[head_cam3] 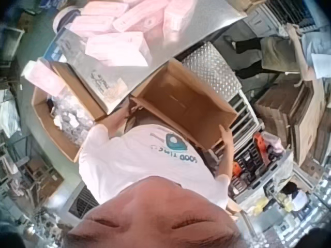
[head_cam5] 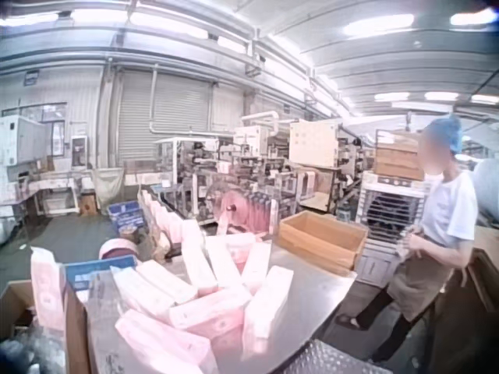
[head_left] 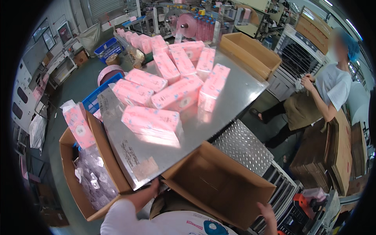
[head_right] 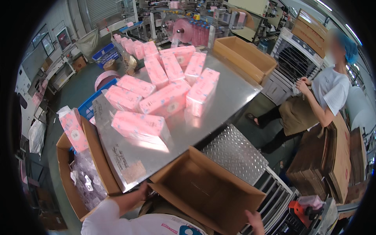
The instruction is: The person packs pink tissue boxes into cardboard boxes and slides the filled boxes onto a conveyor belt.
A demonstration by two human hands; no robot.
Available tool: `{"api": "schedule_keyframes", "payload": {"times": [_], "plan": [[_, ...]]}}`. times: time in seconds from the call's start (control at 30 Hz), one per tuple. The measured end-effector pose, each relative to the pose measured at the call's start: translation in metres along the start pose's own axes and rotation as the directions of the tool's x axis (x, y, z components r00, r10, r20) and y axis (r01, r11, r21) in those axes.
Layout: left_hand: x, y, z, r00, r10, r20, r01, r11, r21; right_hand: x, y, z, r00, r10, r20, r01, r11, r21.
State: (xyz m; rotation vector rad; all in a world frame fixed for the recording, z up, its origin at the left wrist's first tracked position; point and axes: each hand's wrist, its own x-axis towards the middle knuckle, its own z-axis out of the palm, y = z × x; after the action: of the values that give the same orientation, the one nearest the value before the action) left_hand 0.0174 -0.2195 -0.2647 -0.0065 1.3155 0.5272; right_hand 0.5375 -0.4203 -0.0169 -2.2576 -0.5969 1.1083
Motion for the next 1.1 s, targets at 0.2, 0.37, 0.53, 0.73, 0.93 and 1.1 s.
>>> {"api": "schedule_keyframes", "payload": {"times": [0.2, 0.37, 0.53, 0.73, 0.93, 1.1], "plan": [[-0.249, 0.154, 0.059, 0.837, 0.470, 0.282, -0.543, 0.648, 0.533, 0.032, -0.201, 0.058, 0.719, -0.670, -0.184, 0.577, 0.724, -0.378], [-0.276, 0.319, 0.091, 0.134, 0.674, 0.726, -0.376, -0.643, 0.667, 0.060, -0.400, 0.252, 0.240, -0.810, 0.535, 0.947, 0.073, -0.314], [-0.234, 0.349, 0.107, 0.303, 0.260, 0.917, -0.319, -0.879, 0.354, 0.095, -0.502, 0.376, 0.120, -0.713, 0.691, 0.846, -0.291, -0.447], [-0.233, 0.361, 0.081, 0.478, 0.186, 0.859, -0.361, -0.850, 0.385, 0.106, -0.515, 0.408, 0.304, -0.732, 0.610, 0.806, -0.143, -0.574], [-0.284, 0.354, -0.002, 0.701, 0.488, 0.519, -0.200, -0.565, 0.801, 0.144, -0.533, 0.375, 0.520, -0.695, 0.497, 0.717, 0.038, -0.696], [-0.292, 0.376, -0.033, 0.429, 0.903, 0.013, -0.153, 0.058, 0.987, 0.183, -0.553, 0.385, 0.644, -0.752, 0.144, 0.551, 0.325, -0.769]]}}
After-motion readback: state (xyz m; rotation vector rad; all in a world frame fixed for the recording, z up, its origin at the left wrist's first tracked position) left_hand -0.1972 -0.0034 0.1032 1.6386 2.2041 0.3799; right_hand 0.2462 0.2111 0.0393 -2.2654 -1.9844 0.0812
